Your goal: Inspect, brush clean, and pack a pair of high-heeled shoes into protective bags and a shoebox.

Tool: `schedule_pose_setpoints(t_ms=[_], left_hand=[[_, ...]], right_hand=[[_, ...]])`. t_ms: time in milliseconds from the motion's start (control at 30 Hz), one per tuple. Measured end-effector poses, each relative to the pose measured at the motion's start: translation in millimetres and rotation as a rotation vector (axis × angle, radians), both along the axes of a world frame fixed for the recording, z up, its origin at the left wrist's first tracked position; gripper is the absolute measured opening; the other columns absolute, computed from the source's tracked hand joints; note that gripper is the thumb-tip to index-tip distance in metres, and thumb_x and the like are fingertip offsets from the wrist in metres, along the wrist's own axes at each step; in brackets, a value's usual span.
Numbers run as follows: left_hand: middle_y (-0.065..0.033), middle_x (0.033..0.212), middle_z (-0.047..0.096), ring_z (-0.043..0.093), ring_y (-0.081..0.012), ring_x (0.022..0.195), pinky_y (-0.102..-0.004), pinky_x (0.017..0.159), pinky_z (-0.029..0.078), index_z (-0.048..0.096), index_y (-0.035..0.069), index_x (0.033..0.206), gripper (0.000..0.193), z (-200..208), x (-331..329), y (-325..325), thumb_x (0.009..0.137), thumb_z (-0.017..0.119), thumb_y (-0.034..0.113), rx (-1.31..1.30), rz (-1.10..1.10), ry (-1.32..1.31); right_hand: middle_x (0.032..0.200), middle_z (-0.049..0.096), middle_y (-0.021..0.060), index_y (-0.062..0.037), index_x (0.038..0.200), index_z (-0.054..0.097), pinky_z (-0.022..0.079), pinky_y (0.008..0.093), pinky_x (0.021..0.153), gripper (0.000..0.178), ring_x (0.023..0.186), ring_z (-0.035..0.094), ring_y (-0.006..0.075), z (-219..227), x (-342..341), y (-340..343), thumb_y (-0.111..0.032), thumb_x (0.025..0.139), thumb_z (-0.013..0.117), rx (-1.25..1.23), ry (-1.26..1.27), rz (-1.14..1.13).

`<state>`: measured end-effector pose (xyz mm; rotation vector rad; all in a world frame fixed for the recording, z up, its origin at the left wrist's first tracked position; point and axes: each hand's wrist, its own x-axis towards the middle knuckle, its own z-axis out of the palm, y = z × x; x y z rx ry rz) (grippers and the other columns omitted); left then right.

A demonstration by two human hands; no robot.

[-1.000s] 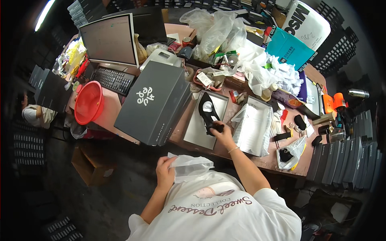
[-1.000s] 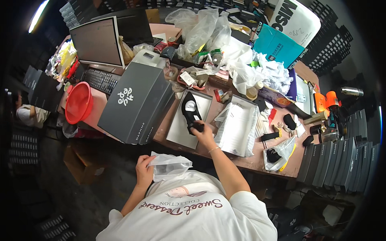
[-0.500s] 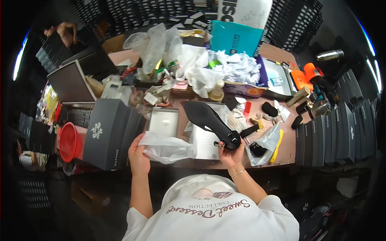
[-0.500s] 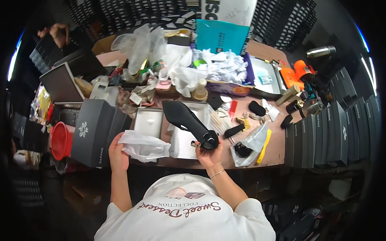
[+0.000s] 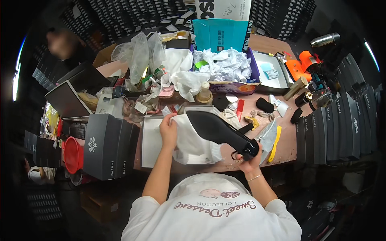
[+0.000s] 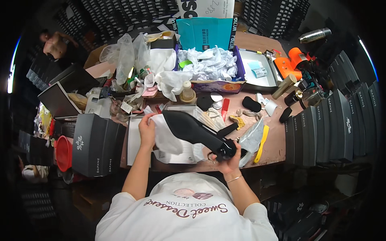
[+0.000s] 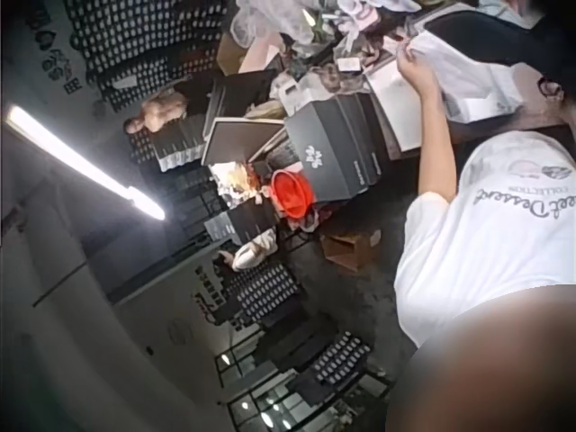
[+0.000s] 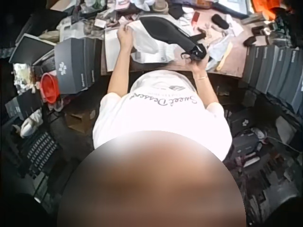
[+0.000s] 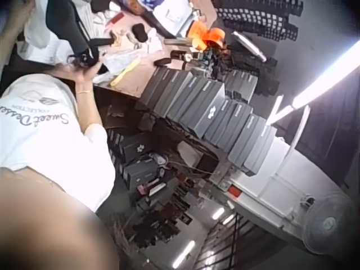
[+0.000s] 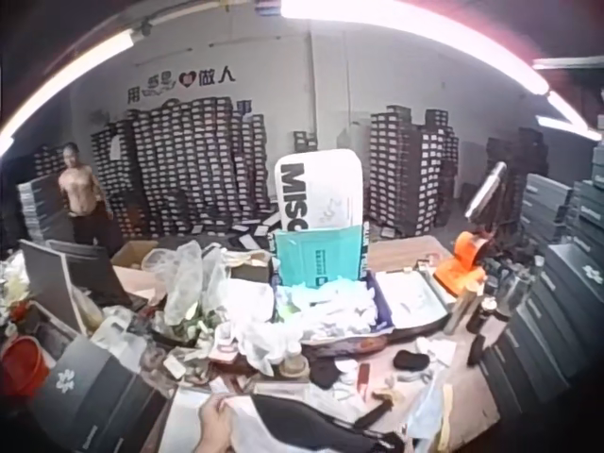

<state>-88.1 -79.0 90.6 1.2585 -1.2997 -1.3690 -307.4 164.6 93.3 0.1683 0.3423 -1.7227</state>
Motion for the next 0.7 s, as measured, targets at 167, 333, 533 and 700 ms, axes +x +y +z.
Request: schedule_pose_setpoints(t_ms=[167, 333, 533, 700], left_hand=[[-0.0048, 0.096, 0.065, 0.061, -0.0095, 0.080, -0.0218, 0.073, 0.049, 0.061, -0.001, 0.106, 0.021, 8, -23, -8, 0.085, 0.061, -0.003, 0.040, -0.189, 0.325], [0.0028, 0.082, 0.062, 0.052, -0.0036, 0.074, -0.0199, 0.065, 0.043, 0.067, -0.001, 0.098, 0.013, 41, -14, 30, 0.091, 0.067, 0.010, -0.188, -0.415, 0.018], [0.0006, 0.078, 0.059, 0.048, -0.0059, 0.067, -0.0215, 0.059, 0.039, 0.068, -0.002, 0.096, 0.020, 36, 5, -14, 0.092, 0.067, 0.017, -0.450, -0.309, -0.037], [-0.0021, 0.080, 0.059, 0.051, -0.0086, 0.068, -0.0226, 0.059, 0.039, 0.069, -0.002, 0.097, 0.018, 66, 7, 19, 0.090, 0.068, 0.014, -0.442, -0.379, 0.097]], right_hand=[[0.109, 0.066, 0.0190, -0.0042, 0.114, 0.062, 0.058, 0.0500, 0.071, 0.054, 0.089, 0.068, 0.0357, 54, 16, 2, -0.049, 0.085, 0.057, 0.139, 0.312, 0.087], [0.115, 0.064, 0.0138, -0.0034, 0.123, 0.058, 0.053, 0.0513, 0.093, 0.046, 0.103, 0.064, 0.0272, 21, 64, -49, -0.035, 0.090, 0.057, 0.271, 0.553, -0.076], [0.119, 0.062, 0.0169, -0.0023, 0.121, 0.057, 0.053, 0.0556, 0.094, 0.047, 0.108, 0.063, 0.0330, 40, 82, -45, -0.038, 0.091, 0.056, 0.250, 0.265, 0.099], [0.121, 0.061, 0.0152, -0.0020, 0.122, 0.055, 0.046, 0.0498, 0.105, 0.047, 0.114, 0.059, 0.0331, 56, 108, -88, -0.038, 0.091, 0.060, 0.227, 0.137, -0.149]])
